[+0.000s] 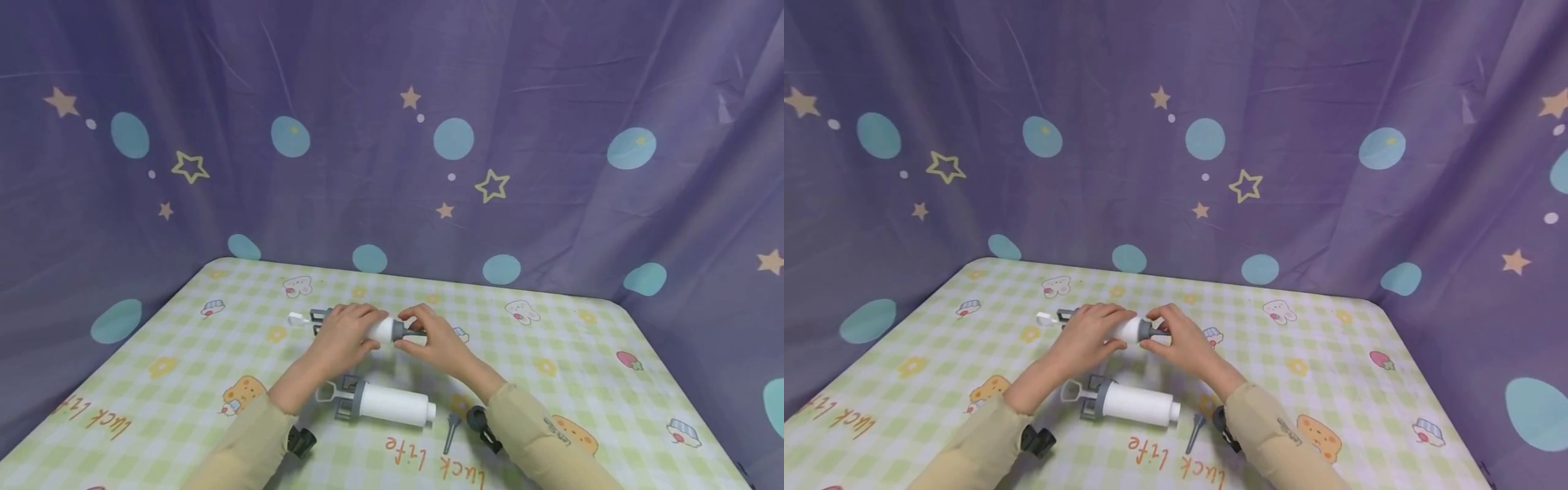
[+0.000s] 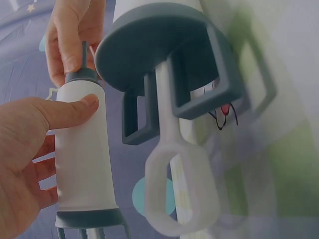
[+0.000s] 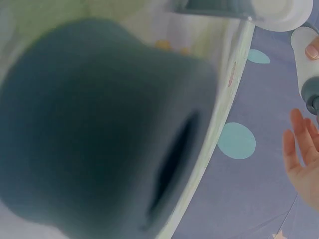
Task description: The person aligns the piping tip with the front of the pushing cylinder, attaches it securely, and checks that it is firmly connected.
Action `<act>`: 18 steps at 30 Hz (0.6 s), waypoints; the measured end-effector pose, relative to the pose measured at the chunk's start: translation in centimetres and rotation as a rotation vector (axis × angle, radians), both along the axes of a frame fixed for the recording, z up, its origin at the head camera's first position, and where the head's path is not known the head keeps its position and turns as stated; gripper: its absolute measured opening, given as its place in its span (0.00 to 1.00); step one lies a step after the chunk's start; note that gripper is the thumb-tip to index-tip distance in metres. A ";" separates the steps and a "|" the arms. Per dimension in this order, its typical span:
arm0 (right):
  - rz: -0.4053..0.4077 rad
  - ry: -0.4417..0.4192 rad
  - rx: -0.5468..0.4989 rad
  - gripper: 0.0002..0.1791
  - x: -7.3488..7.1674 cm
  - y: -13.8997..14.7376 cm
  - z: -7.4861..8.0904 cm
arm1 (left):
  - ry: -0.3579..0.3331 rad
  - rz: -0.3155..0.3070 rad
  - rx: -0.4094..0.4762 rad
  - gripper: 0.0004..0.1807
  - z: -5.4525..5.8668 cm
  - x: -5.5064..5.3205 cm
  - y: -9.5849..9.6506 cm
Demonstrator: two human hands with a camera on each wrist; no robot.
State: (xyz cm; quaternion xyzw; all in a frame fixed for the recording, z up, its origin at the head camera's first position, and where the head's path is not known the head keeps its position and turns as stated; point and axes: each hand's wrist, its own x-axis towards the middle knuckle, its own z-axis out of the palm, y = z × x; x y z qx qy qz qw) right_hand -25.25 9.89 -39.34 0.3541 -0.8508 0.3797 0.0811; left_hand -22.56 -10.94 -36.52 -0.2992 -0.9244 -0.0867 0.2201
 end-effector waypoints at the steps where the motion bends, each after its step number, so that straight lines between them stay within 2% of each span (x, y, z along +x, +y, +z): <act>1: 0.008 0.031 -0.004 0.22 0.0 0.0 0.0 | -0.002 0.000 -0.002 0.28 0.0 0.0 0.0; 4: 0.024 0.101 -0.015 0.21 0.0 -0.1 -0.1 | -0.008 -0.003 -0.006 0.28 0.0 -0.2 0.0; 9: 0.026 0.156 -0.027 0.19 -0.1 -0.4 -0.1 | -0.003 -0.006 0.008 0.28 -0.2 -0.3 0.1; 13: 0.009 0.148 -0.037 0.18 -0.1 -0.3 -0.4 | 0.004 -0.013 0.016 0.27 -0.3 -0.3 0.1; 18: -0.010 0.082 -0.046 0.16 0.0 -0.2 -0.4 | 0.014 -0.015 0.023 0.28 -0.5 -0.4 0.1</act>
